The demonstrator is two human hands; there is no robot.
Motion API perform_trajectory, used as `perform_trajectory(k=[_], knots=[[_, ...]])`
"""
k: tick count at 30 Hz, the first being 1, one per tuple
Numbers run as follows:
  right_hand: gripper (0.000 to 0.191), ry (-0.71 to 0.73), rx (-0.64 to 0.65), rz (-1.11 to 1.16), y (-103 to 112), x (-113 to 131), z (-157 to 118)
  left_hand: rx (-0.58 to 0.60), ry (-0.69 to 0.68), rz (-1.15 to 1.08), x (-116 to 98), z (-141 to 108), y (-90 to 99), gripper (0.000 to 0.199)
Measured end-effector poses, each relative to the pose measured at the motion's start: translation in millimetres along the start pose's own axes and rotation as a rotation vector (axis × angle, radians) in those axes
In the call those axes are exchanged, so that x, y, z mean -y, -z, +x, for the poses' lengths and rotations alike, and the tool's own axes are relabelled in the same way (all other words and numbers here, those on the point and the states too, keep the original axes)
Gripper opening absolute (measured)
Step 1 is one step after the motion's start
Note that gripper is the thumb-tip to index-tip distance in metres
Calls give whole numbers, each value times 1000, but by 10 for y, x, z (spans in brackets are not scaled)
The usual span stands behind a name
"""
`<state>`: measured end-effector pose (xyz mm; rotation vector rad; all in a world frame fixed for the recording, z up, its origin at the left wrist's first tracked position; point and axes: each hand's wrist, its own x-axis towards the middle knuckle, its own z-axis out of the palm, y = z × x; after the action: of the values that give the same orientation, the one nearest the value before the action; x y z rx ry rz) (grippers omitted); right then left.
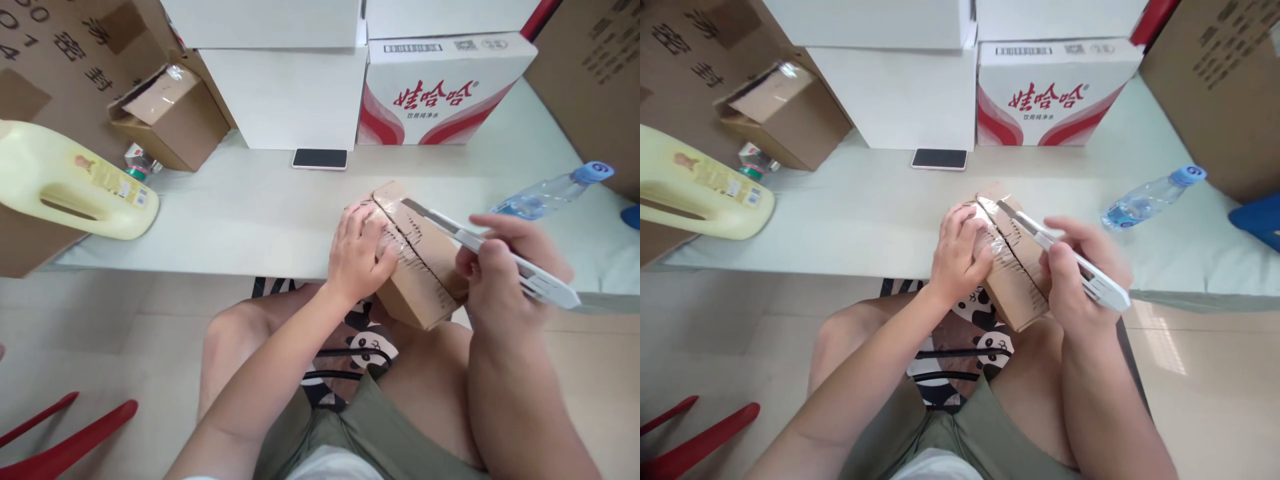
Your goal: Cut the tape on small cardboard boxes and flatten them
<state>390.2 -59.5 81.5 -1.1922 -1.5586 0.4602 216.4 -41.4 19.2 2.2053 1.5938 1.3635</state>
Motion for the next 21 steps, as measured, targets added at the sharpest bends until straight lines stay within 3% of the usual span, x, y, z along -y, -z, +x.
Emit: perform_trajectory(k=[4,7,13,21], knots=[[22,-53,115,-68,-53,22,86,-96,-72,-62,131,-52,-88,27],[18,-57,123,-143,-85,9,113,-144,-81,-63,147,-74,-131,30],[18,30,239,-214,-90,-7,108,-131,-87,-32,122,-61,-111,33],[17,123,295,-287,-125,15,108,-146,-89,-98,105,-45,-114,28]])
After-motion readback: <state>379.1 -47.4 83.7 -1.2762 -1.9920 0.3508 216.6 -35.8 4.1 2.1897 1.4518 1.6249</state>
